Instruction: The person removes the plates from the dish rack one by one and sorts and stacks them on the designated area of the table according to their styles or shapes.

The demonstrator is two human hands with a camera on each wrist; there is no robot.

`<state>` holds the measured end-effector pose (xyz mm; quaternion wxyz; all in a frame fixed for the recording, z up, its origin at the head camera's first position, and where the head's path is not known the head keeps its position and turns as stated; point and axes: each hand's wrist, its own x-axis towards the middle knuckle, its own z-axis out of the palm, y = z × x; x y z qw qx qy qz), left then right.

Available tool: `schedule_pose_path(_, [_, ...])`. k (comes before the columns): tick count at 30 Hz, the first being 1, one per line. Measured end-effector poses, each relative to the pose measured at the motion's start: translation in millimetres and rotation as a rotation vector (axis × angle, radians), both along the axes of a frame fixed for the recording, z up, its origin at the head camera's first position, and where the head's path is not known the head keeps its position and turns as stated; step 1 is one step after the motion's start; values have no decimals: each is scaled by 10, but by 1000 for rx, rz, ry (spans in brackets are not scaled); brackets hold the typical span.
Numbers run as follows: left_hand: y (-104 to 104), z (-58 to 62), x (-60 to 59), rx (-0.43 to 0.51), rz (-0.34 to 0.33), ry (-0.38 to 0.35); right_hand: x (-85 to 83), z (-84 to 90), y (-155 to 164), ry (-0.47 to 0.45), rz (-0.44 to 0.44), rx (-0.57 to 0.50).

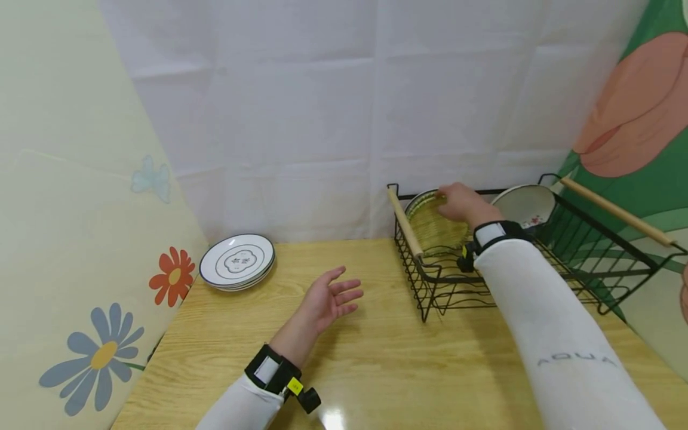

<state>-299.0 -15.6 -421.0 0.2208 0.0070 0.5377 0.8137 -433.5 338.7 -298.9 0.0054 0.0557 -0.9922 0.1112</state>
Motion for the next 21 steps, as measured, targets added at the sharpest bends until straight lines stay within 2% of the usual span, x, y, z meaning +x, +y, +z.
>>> schedule_pose_path(8, [1, -22, -25, -2, -3, 2, 10, 30, -25, 32, 41, -11])
schedule_pose_path(15, [6, -33, -29, -1, -1, -22, 14, 23, -26, -13, -10, -40])
schedule_pose_path(21, [2, -6, -23, -12, 4, -22, 17, 35, -9, 0, -15, -24])
